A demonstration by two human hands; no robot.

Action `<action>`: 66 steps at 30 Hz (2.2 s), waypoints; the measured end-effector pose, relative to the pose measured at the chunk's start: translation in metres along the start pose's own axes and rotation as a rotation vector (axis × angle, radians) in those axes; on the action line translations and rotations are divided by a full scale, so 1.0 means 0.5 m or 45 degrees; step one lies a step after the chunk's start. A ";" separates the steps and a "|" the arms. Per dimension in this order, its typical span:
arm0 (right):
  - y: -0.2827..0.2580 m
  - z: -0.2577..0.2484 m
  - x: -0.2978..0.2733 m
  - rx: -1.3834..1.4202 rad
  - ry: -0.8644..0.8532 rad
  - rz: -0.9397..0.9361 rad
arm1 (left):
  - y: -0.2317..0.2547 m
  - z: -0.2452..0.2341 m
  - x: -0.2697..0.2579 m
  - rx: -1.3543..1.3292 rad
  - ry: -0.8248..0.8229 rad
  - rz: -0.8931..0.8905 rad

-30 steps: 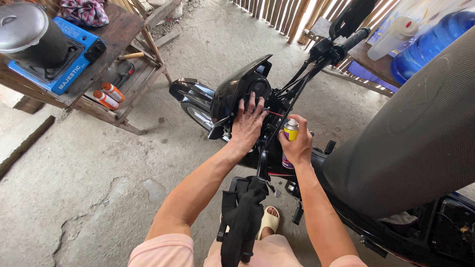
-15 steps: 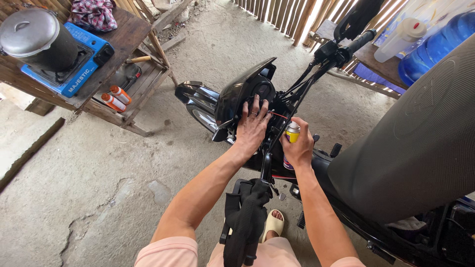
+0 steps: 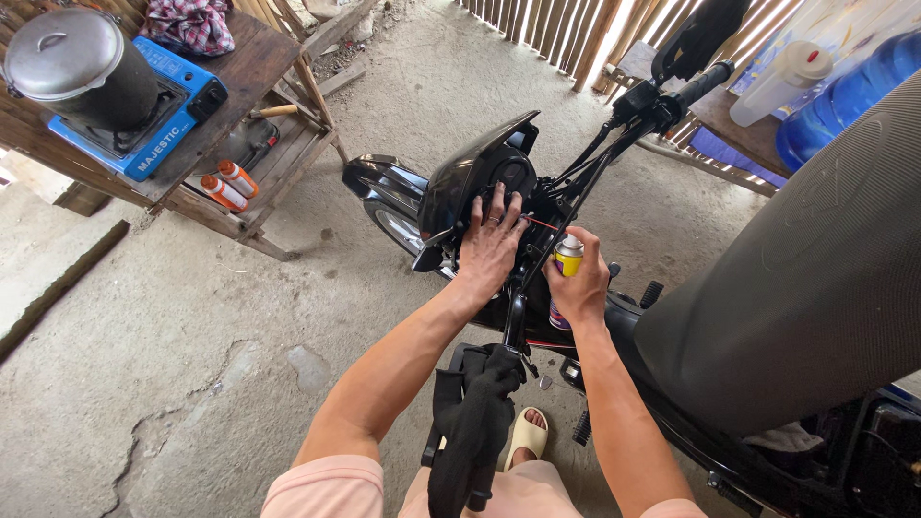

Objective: The person applies lubricant from a spray can to the internal components of a motorcycle, including the area under the seat and the handlebar controls, and then uses a screwdriver to adjust or tighten a component near the ignition.

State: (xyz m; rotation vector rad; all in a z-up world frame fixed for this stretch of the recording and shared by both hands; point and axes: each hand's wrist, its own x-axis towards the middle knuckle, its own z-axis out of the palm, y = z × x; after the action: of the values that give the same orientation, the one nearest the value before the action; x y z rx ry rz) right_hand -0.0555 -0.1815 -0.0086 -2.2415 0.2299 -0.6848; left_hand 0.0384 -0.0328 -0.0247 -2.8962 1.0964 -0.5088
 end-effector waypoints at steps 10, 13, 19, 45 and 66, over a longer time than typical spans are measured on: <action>0.002 -0.007 0.001 -0.016 -0.015 -0.044 | 0.006 -0.005 -0.005 0.004 -0.037 -0.013; 0.003 -0.006 0.003 0.006 -0.024 -0.022 | 0.004 -0.006 -0.005 0.017 -0.041 -0.011; 0.012 -0.027 -0.011 0.051 0.080 -0.010 | 0.007 -0.003 -0.004 -0.008 -0.025 -0.001; 0.040 -0.095 -0.025 0.081 0.108 0.058 | 0.021 -0.082 0.072 0.064 -0.272 0.083; 0.002 -0.163 -0.056 0.335 0.273 0.007 | -0.018 -0.301 -0.173 -1.343 0.100 -0.602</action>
State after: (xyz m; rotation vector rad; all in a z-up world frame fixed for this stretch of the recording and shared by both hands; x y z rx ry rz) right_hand -0.1230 -0.2230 0.0254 -1.9179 0.2360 -0.8993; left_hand -0.0620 0.0463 0.0932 -4.1266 0.8162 0.0175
